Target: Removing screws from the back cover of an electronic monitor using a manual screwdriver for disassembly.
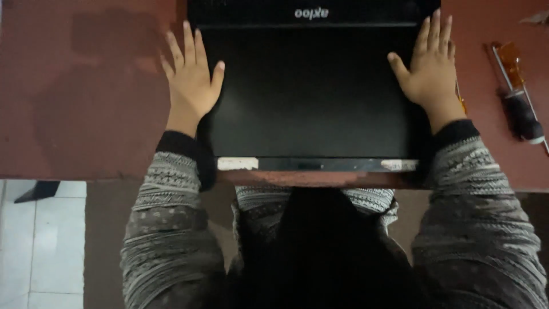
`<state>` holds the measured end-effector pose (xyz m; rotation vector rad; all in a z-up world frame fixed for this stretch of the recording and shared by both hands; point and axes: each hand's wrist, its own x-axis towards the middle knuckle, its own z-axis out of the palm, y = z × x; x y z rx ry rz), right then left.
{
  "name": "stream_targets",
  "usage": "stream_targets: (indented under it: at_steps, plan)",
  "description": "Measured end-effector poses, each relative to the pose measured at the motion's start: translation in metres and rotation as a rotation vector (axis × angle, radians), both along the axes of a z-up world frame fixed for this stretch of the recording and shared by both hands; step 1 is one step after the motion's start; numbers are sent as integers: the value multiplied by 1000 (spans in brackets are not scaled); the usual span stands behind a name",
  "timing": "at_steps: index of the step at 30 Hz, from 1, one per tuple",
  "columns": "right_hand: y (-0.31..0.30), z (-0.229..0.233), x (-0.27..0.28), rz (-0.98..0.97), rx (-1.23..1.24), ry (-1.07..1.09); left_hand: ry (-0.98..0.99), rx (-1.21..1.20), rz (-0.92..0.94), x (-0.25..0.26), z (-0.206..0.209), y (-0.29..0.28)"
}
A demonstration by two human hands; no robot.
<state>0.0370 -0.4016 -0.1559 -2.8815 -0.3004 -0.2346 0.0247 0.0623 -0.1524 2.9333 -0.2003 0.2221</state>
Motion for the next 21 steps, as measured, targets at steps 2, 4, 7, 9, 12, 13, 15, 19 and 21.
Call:
stream_targets:
  at_steps: [2, 4, 7, 9, 12, 13, 15, 19, 21]
  plan:
    - [6, 13, -1, -94, -17, 181, 281, 35, 76, -4, 23, -10]
    - [17, 25, 6, -101, 56, 243, 289, 18, 57, 4, 49, -28]
    - [48, 16, 25, -18, 96, 186, 202, -84, 9, 32, 39, -84]
    - [83, 2, 38, 79, 66, 53, 91, -166, -15, 42, 17, -118]
    - [125, -3, 41, 313, -29, -65, -6, 73, -282, 40, -1, -142]
    - [128, 4, 37, 301, -7, -33, 26, 39, -299, 41, 3, -140]
    - [126, 9, 31, 287, 8, 11, 68, -6, -318, 43, 0, -137]
    - [89, -3, 48, 237, 142, 84, -63, -551, -273, 73, -13, -84]
    - [46, -11, 50, 171, 209, 30, -268, -835, -176, 81, -27, -28]
